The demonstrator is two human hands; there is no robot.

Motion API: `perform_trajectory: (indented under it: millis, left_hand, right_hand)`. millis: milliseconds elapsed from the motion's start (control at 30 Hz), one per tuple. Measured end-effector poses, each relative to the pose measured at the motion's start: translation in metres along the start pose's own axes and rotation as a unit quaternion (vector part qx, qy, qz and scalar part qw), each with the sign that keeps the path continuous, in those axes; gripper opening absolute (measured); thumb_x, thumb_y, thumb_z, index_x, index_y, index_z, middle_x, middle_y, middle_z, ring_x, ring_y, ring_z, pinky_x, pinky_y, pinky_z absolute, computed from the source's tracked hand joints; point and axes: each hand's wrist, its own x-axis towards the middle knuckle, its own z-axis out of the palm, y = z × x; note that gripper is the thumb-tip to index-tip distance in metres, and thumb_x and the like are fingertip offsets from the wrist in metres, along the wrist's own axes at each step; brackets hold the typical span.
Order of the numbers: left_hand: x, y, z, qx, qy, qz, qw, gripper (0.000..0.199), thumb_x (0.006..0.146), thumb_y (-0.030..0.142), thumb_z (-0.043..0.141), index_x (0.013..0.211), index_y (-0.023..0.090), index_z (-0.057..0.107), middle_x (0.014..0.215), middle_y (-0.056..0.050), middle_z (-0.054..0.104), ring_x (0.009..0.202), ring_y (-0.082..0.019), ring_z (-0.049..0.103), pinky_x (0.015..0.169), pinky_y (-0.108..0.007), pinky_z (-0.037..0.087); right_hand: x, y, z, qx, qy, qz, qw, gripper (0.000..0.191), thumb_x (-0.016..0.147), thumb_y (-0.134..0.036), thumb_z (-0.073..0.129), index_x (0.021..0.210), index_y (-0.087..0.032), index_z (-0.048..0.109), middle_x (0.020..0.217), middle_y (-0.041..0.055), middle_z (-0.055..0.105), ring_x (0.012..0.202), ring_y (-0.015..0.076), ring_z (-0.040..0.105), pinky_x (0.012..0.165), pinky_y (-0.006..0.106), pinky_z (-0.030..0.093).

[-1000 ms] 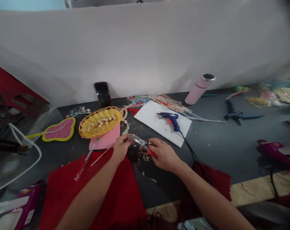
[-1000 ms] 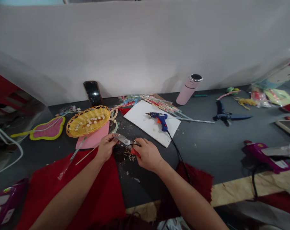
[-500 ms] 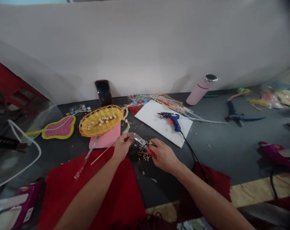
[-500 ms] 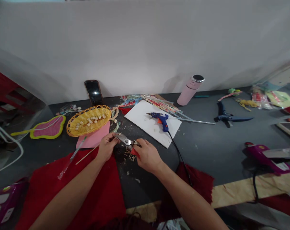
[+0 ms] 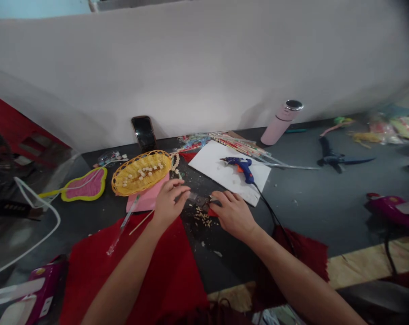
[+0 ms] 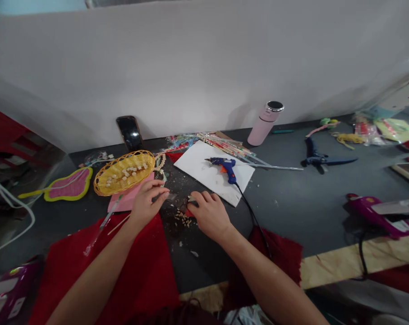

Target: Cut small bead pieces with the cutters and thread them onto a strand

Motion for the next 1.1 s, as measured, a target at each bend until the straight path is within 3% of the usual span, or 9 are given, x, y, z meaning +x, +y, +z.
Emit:
perform_trajectory:
  millis: [367,533,867,1100]
  left_hand:
    - [0.0003,0.0057,-0.0004,0.085,-0.001,0.026,0.996,0.012,0.083,0.021,0.055,0.080,0.020,0.066,0.093,-0.005,0.064,0.092,-0.020,0.054,0.086,-0.035,0.043]
    - [-0.0014,0.0048,0.0028,0.086,0.028,0.002,0.996,0.011,0.080,0.022,0.058,0.077,0.021,0.069,0.091,-0.005,0.062,0.093,-0.022,0.050,0.087,-0.037,0.041]
    - [-0.0011,0.0059,0.0035,0.043,0.015,-0.047,0.998,0.012,0.079,0.024,0.058,0.073,0.022,0.068,0.087,-0.004,0.061,0.092,-0.022,0.051,0.087,-0.039,0.040]
    - [-0.0018,0.0097,0.0048,0.099,0.019,-0.002,0.995,0.013,0.080,0.020,0.057,0.073,0.022,0.067,0.086,-0.005,0.063,0.093,-0.023,0.049,0.088,-0.039,0.040]
  right_hand:
    - [-0.0013,-0.0037,0.0010,-0.022,0.029,0.005,0.999,0.018,0.086,-0.020,0.050,0.096,-0.025,0.063,0.133,0.0041,0.046,0.108,0.0267,0.042,0.085,0.042,0.031]
    - [-0.0014,-0.0040,0.0027,-0.026,0.050,0.000,0.998,0.017,0.085,-0.022,0.052,0.097,-0.026,0.063,0.141,0.0022,0.039,0.118,0.0290,0.036,0.092,0.045,0.030]
    - [-0.0035,-0.0004,0.0015,-0.049,0.100,0.000,0.994,0.010,0.086,-0.027,0.054,0.090,-0.027,0.064,0.140,-0.0010,0.041,0.125,0.0303,0.031,0.100,0.051,0.024]
    - [-0.0044,0.0007,0.0022,-0.054,0.112,0.000,0.992,0.009,0.087,-0.030,0.055,0.087,-0.027,0.064,0.140,-0.0017,0.040,0.127,0.0310,0.030,0.103,0.055,0.019]
